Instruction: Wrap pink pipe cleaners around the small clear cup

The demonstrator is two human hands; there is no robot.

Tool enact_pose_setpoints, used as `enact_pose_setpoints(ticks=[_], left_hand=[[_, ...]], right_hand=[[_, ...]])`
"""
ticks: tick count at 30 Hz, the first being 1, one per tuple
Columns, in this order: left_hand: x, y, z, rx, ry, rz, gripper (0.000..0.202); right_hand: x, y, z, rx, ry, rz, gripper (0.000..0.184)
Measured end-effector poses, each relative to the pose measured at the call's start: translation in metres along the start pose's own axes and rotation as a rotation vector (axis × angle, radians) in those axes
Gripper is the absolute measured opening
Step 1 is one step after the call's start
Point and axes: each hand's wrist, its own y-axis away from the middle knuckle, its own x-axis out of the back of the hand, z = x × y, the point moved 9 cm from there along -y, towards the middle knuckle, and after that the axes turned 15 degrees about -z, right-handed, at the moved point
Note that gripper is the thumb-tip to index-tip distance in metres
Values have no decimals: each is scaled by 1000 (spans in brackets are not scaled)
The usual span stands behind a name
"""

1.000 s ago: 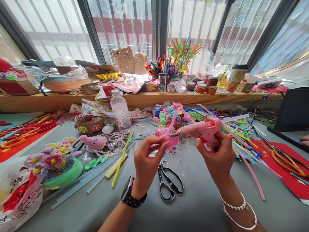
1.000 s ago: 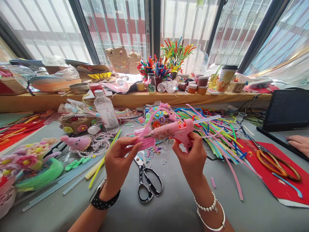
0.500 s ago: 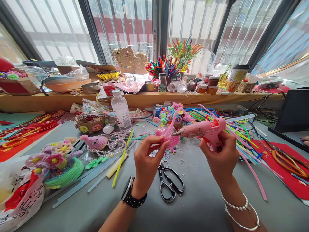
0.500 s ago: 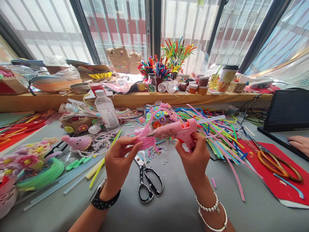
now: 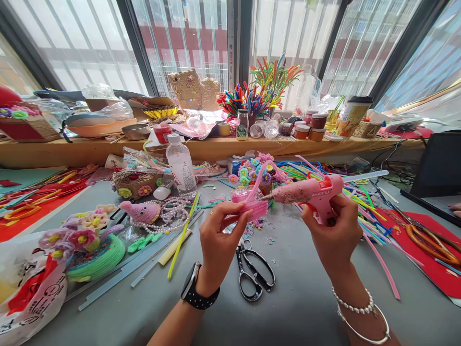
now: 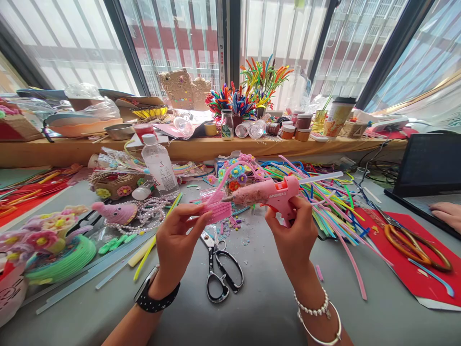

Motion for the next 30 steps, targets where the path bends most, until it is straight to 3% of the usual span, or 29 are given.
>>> enact_pose_setpoints(ticks=[30], left_hand=[[1,0,0,-8,10,5,17]], right_hand=[[6,-2,4,-29,32,36,31]])
